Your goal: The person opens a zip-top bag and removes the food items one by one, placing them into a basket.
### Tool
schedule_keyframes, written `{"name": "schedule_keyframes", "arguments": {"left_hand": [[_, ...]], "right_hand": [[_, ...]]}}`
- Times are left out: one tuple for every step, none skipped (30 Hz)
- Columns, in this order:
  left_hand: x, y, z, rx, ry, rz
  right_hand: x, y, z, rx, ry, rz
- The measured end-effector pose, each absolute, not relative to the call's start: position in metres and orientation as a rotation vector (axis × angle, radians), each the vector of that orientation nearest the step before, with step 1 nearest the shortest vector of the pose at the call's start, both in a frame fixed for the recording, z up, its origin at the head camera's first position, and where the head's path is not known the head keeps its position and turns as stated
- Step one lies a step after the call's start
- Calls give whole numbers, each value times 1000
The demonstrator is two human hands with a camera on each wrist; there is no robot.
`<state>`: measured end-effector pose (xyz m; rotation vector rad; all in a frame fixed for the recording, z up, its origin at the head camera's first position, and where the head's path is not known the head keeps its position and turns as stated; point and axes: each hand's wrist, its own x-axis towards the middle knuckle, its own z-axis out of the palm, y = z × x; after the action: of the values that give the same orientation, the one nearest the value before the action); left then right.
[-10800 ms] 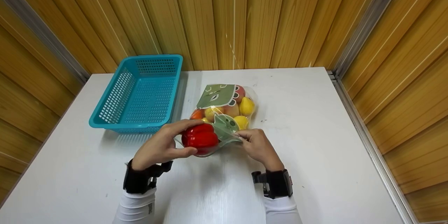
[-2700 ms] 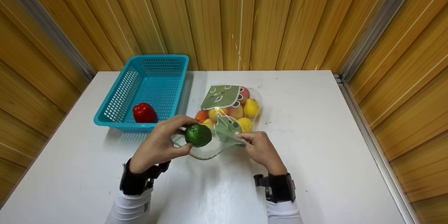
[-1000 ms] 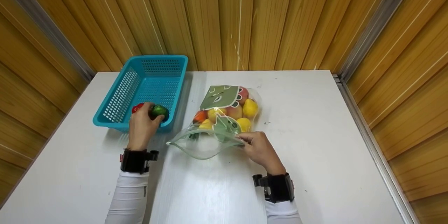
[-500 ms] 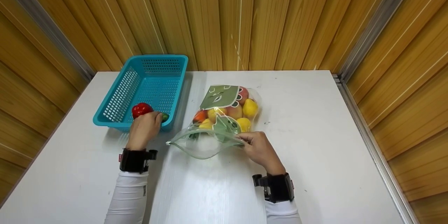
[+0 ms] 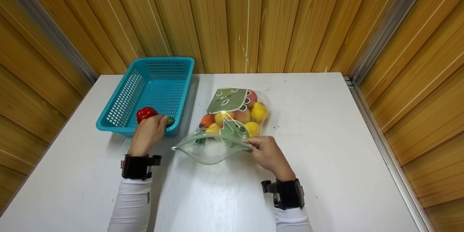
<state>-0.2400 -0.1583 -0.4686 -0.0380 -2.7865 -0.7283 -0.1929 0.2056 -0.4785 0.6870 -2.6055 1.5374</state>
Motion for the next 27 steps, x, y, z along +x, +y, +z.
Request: {"name": "schedule_keyframes", "arguments": {"left_hand": [[-240,-159,-468,-34,-2787,-746],[-240,-159,-468,-31,-2787,-760],[-240,-160,-467,-30,-2783,-773],[-240,-160,-466,-29,-2776,-789],[-239,-161,-465,-28,-2772,-804],[-238,-161,-464,-31,-2760,-812],[-237,-161,-463,-34,-2748,-820],[-236,-161,-461,-40,-2735,-826],[-234,-160,-459,-47,-2722,-834],[-232,-159,-457,-55,-2709,-841],[-230,-158,-454,-69,-2696,-845],[-228,-156,-451,-87,-2679,-840],[-226,-155,-448,-105,-2664,-845],[-223,-152,-445,-124,-2649,-853],[-220,-150,-442,-146,-2633,-857],[-217,-147,-438,-171,-2618,-858],[-214,-145,-434,-199,-2601,-857],[-211,-142,-431,-228,-2585,-856],[-208,-139,-428,-254,-2571,-865],[-204,-135,-425,-286,-2556,-868],[-201,-132,-422,-324,-2541,-868],[-198,-129,-419,-365,-2528,-874],[-194,-126,-416,-406,-2516,-884],[-191,-122,-414,-451,-2506,-898],[-187,-118,-411,-497,-2497,-918],[-183,-115,-409,-554,-2487,-935],[-180,-111,-407,-608,-2481,-953]], "right_hand": [[-193,206,-478,688,-2605,1539],[-193,206,-478,689,-2604,1538],[-193,206,-478,691,-2603,1541],[-193,206,-478,693,-2602,1541],[-193,206,-478,695,-2603,1541],[-193,206,-478,695,-2606,1541],[-193,206,-478,693,-2609,1542],[-193,206,-477,691,-2611,1543],[-193,206,-477,689,-2614,1546],[-193,206,-477,686,-2617,1549],[-193,206,-477,684,-2617,1550],[-192,206,-477,683,-2616,1554],[-192,206,-477,683,-2615,1555],[-192,206,-477,684,-2612,1555],[-192,206,-477,685,-2609,1555],[-192,206,-477,687,-2605,1554],[-192,206,-478,689,-2601,1553],[-192,205,-478,690,-2598,1554],[-192,205,-478,688,-2597,1555],[-192,205,-478,687,-2595,1556],[-192,205,-478,687,-2594,1552],[-192,205,-478,686,-2594,1551],[-192,205,-478,685,-2594,1550],[-192,205,-478,684,-2594,1548],[-192,205,-478,682,-2595,1547],[-192,205,-478,683,-2594,1546],[-192,205,-478,684,-2593,1547]]}}
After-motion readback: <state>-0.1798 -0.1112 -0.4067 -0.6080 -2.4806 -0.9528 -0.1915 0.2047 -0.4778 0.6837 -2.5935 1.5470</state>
